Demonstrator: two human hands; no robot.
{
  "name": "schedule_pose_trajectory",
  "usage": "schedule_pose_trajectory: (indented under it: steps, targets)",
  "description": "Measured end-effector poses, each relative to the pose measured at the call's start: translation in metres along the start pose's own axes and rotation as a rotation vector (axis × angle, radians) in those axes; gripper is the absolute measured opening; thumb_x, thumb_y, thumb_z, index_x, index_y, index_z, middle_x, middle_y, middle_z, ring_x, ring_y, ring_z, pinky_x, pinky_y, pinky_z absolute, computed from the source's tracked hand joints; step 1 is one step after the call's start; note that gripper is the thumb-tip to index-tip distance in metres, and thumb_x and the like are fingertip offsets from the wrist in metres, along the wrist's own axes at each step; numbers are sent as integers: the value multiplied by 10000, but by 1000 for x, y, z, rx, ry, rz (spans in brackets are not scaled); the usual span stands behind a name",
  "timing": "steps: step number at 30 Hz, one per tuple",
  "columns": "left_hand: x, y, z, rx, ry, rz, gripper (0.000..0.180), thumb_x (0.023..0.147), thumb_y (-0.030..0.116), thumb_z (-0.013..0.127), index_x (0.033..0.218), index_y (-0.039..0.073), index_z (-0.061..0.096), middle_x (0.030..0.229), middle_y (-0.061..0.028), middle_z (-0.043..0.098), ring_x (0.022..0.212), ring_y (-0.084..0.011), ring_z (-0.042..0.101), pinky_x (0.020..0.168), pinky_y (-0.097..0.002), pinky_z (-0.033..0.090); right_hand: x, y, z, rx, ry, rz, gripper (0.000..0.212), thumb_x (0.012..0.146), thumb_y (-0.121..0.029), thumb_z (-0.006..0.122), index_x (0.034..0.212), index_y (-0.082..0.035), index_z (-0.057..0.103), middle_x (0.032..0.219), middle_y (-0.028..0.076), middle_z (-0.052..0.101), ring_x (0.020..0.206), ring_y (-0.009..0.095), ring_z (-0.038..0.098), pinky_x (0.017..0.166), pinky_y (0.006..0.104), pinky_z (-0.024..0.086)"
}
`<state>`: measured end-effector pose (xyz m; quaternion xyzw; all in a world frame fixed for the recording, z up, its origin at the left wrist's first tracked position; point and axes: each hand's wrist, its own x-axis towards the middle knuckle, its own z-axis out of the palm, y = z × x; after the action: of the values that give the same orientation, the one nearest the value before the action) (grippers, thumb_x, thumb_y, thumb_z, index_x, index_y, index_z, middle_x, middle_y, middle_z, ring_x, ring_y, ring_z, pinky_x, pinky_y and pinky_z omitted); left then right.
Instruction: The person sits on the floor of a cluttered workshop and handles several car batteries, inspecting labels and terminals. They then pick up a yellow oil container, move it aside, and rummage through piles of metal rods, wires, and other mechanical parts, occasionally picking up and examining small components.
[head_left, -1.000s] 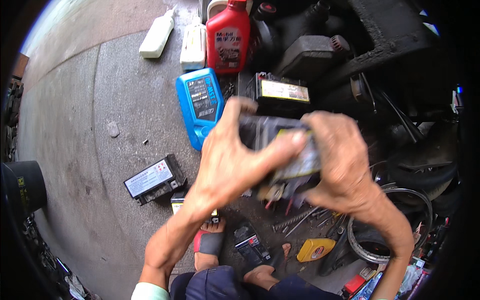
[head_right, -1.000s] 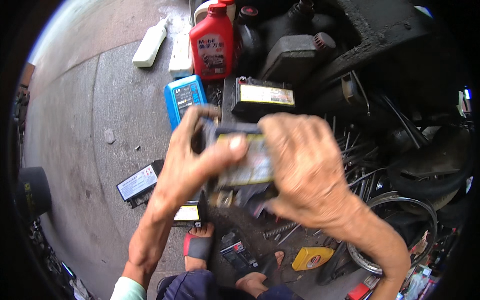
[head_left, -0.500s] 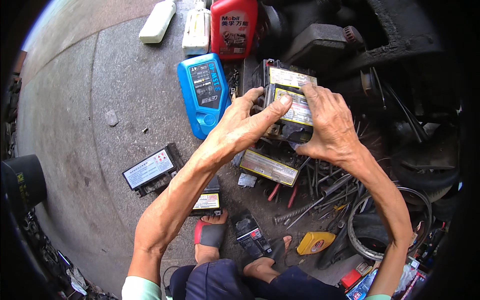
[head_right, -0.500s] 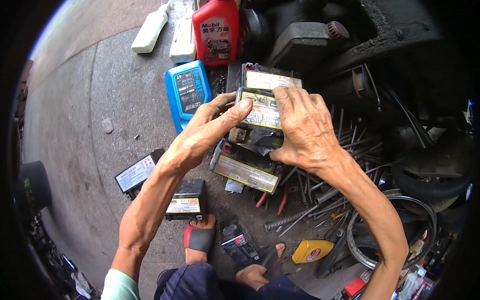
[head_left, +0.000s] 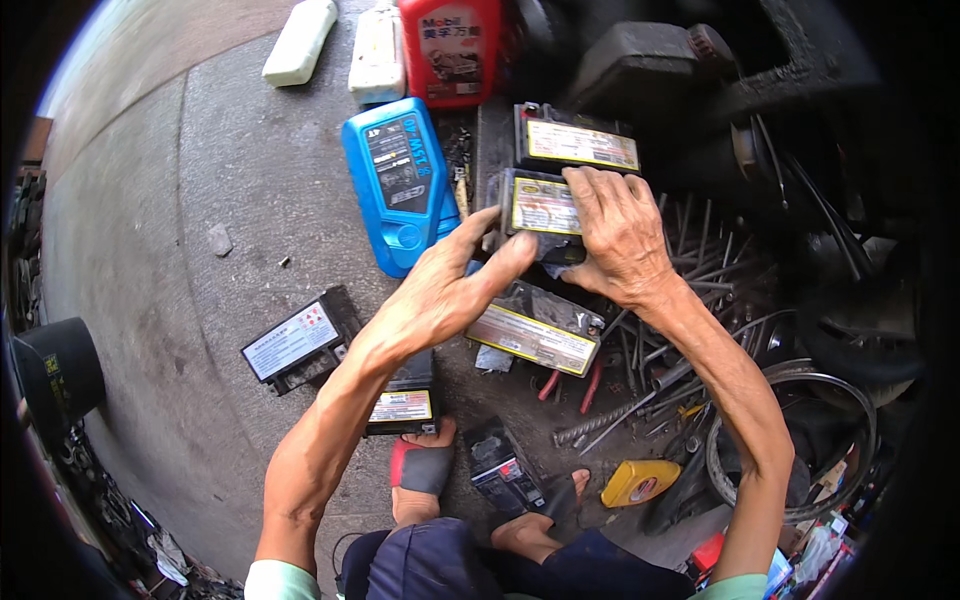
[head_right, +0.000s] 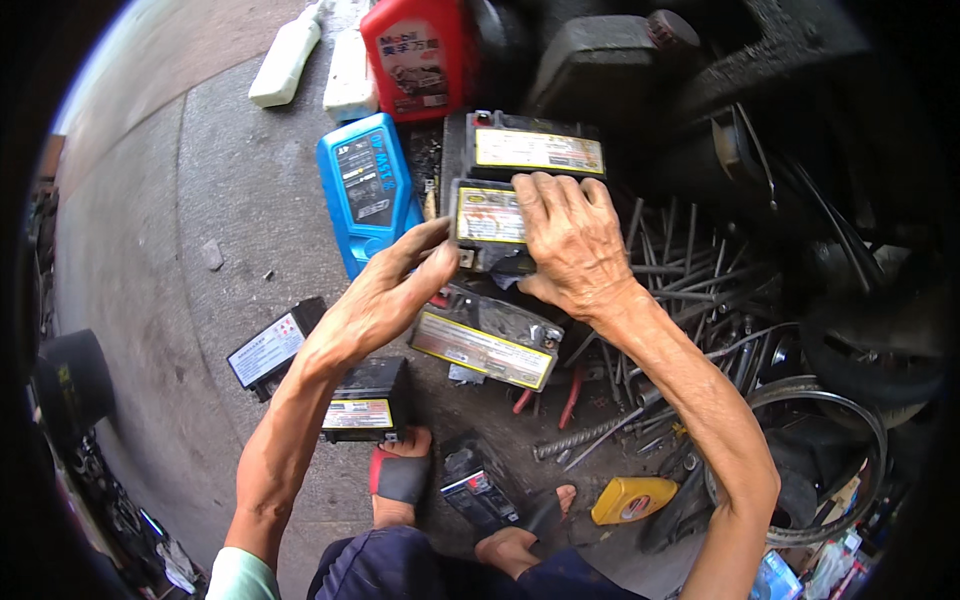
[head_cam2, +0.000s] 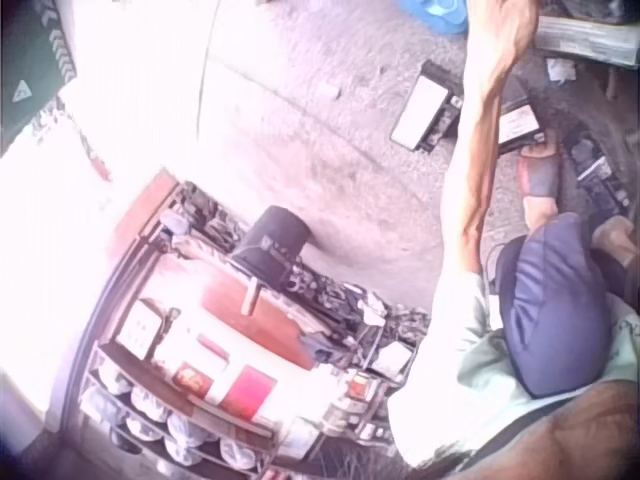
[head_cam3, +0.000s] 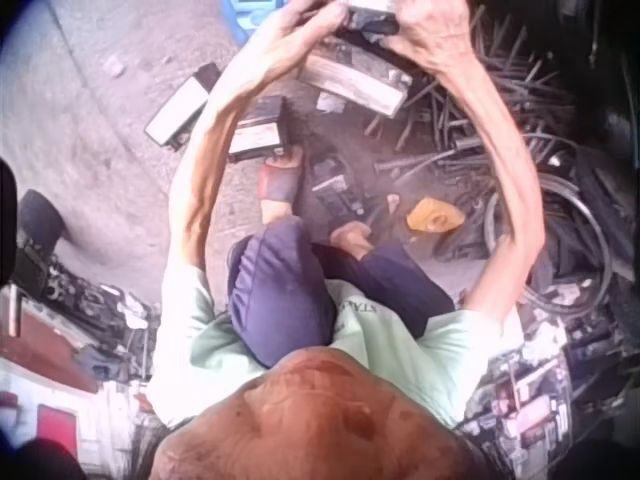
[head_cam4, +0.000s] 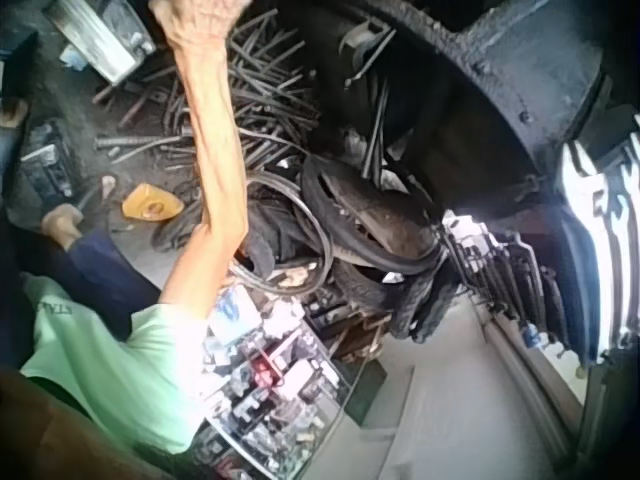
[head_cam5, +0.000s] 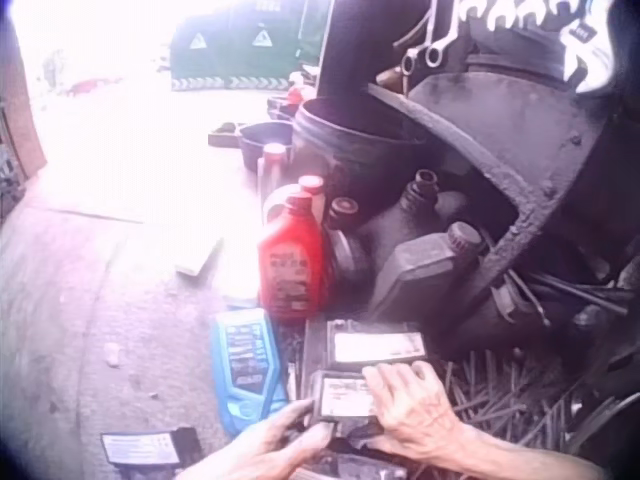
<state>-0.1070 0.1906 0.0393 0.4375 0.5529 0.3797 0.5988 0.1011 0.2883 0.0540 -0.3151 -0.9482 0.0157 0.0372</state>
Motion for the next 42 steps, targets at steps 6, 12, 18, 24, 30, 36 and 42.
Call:
schedule_pose_trajectory:
  steps: [6, 12, 18, 24, 30, 36, 42]
  targets:
    - [-38, -15, -6, 370, -134, 114, 1127, 620, 357, 908, 1483, -41, 301, 1420, -271, 455, 1331, -375, 464, 1110, -428, 382, -15, -14, -32, -87, 214, -19, 826, 615, -255, 869, 1308, 20, 514, 1300, 196, 540, 1167, 330, 547, 1001, 458, 421]
    - [-45, -28, 21, 583, 92, 188, 978, 620, 50, 824, 1456, 8, 318, 1299, -296, 530, 1215, -441, 538, 1001, -442, 470, -83, -46, -45, 382, -126, 262, 877, 620, -317, 893, 1306, 57, 493, 1273, 246, 564, 1166, 398, 570, 1007, 464, 453]
    - [-45, -36, 26, 485, 164, 169, 929, 615, 60, 858, 1398, -3, 363, 1176, -259, 623, 1141, -400, 614, 940, -442, 508, -95, -52, -3, 387, -92, 244, 800, 514, -133, 849, 1207, 32, 485, 1097, 212, 612, 925, 371, 664, 798, 425, 563]
    - [-39, -38, 57, 435, 398, 193, 1010, 667, 82, 850, 1461, -48, 240, 1140, -283, 637, 1077, -377, 652, 922, -413, 513, -77, -18, -12, 278, -54, 98, 834, 505, -125, 848, 1238, 60, 497, 1071, 210, 627, 946, 368, 653, 845, 420, 540]
    - [-42, -44, 62, 549, 401, 250, 995, 699, 143, 834, 1458, -87, 234, 1177, -340, 595, 1074, -481, 615, 898, -462, 513, -97, -30, -6, 149, 54, 159, 884, 576, -106, 850, 1348, 49, 447, 1111, 198, 639, 938, 337, 659, 817, 394, 541]
    - [-94, -38, 23, 808, 119, 364, 1037, 717, 265, 843, 1484, -99, 248, 1434, -319, 413, 1324, -439, 434, 1095, -444, 366, -152, -46, -34, 29, 3, 193, 712, 712, -123, 802, 1333, 35, 493, 1102, 176, 634, 906, 310, 644, 755, 365, 529]
    - [-158, -52, -18, 1258, -108, 160, 1167, 574, 343, 901, 1482, -55, 286, 1326, -237, 498, 1187, -394, 507, 1017, -465, 383, -277, -79, -50, 152, -551, 451, 280, 791, -178, 734, 967, -29, 575, 908, 142, 580, 859, 310, 625, 708, 432, 512]
